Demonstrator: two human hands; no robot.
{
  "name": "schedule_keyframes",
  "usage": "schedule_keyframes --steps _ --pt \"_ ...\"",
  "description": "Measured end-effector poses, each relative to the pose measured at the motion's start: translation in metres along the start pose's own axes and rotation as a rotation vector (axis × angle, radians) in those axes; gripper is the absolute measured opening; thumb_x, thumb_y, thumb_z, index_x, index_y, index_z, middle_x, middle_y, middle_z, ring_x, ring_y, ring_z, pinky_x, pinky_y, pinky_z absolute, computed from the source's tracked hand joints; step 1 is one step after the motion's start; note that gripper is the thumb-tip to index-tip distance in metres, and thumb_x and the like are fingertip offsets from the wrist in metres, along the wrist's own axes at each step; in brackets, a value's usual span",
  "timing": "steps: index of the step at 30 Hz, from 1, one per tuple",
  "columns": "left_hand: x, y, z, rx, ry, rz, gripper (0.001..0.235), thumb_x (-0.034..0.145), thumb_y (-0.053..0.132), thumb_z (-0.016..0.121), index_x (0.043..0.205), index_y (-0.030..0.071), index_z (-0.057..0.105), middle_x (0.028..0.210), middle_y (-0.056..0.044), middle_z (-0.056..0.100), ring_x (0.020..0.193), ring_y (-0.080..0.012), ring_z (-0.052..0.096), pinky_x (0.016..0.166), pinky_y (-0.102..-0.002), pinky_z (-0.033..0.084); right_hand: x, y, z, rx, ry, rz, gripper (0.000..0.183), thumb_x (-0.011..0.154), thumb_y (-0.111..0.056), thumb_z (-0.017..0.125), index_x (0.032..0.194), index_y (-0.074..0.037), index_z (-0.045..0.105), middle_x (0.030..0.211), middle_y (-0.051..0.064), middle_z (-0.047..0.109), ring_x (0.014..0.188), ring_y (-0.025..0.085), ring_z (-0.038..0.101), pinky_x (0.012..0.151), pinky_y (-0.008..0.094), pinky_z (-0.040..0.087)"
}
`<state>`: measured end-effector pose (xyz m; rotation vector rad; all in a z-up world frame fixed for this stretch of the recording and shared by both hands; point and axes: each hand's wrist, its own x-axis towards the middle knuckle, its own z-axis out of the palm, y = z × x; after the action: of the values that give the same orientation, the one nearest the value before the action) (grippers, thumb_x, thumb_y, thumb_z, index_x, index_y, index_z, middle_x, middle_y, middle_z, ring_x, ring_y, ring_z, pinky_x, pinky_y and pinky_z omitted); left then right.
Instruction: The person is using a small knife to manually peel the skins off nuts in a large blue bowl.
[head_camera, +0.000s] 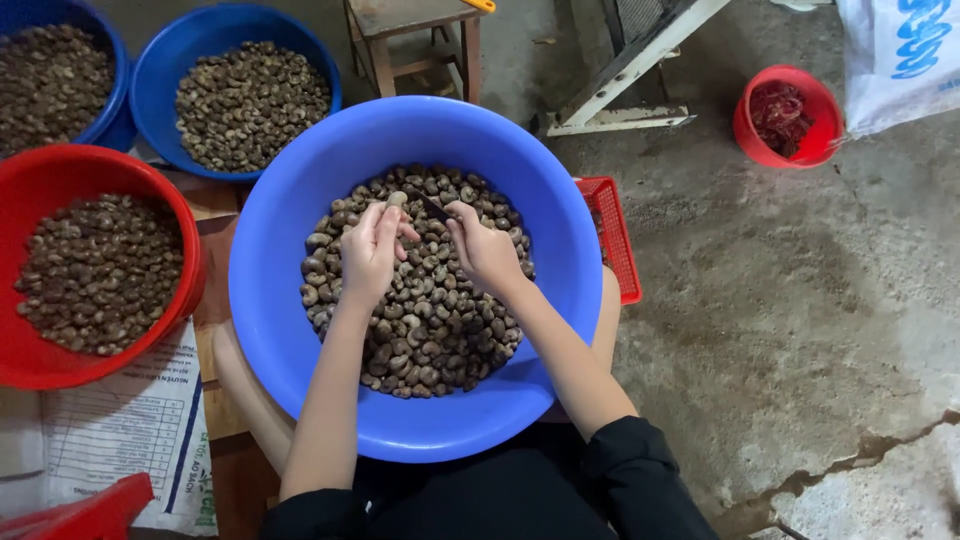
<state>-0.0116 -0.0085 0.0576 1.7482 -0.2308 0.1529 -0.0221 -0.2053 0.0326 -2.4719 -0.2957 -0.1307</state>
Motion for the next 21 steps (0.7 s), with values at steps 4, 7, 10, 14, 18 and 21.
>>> schedule_keyframes --steps 4,7,10,14,18,21 --pt "-0.001 -0.001 0.001 -0.06 -0.039 -0.04 0.029 0.113 0.023 0.047 0.099 0.004 0.065 0.074 -0.01 0.075 0.054 -0.0143 0.065 0.051 -0.026 0.052 0.002 -0.004 0.002 -0.004 -0.025 -0.031 0.025 0.112 -0.032 0.041 0.135 -0.022 0.044 0.095 0.019 0.076 0.076 0.043 0.073 0.069 0.055 0.058" --pt "-0.003 0.005 0.003 -0.071 -0.04 -0.028 0.031 0.113 0.021 0.047 0.098 0.004 0.067 0.072 -0.01 0.074 0.052 -0.0139 0.063 0.049 -0.025 0.05 0.006 0.003 0.004 0.072 -0.042 0.048 0.025 0.112 -0.03 0.04 0.135 -0.021 0.042 0.106 0.021 0.076 0.082 0.046 0.073 0.071 0.057 0.057" --pt "-0.006 0.011 0.005 0.108 -0.123 -0.016 0.03 0.111 0.029 0.052 0.102 0.006 0.069 0.07 -0.008 0.074 0.054 -0.0187 0.065 0.054 -0.032 0.052 0.01 0.011 0.007 0.522 0.058 0.092 0.023 0.112 -0.022 0.045 0.132 -0.012 0.05 0.089 0.022 0.076 0.077 0.037 0.074 0.068 0.046 0.056" --pt "-0.013 0.005 0.017 0.433 -0.196 0.134 0.02 0.104 0.033 0.066 0.105 0.014 0.071 0.078 -0.005 0.076 0.068 -0.0267 0.072 0.062 -0.038 0.056 0.008 0.003 -0.008 0.936 -0.045 0.158 0.029 0.107 -0.018 0.06 0.134 -0.011 0.052 0.082 0.006 0.073 0.077 0.01 0.067 0.075 0.028 0.056" --pt "-0.016 -0.015 0.024 0.464 -0.227 0.154 0.02 0.101 0.033 0.068 0.115 0.019 0.069 0.084 -0.002 0.076 0.074 -0.0256 0.072 0.066 -0.041 0.057 0.012 0.019 -0.009 1.076 -0.105 0.177 0.028 0.101 -0.003 0.063 0.128 -0.008 0.058 0.089 0.018 0.077 0.073 0.019 0.076 0.076 0.034 0.063" --pt "-0.016 -0.024 0.027 0.494 -0.234 0.205 0.022 0.101 0.035 0.068 0.116 0.02 0.069 0.087 -0.002 0.076 0.076 -0.0251 0.073 0.065 -0.04 0.058 0.012 0.031 -0.005 0.911 -0.037 0.186 0.029 0.093 -0.007 0.074 0.12 -0.009 0.064 0.092 0.011 0.073 0.078 0.012 0.07 0.068 0.029 0.06"
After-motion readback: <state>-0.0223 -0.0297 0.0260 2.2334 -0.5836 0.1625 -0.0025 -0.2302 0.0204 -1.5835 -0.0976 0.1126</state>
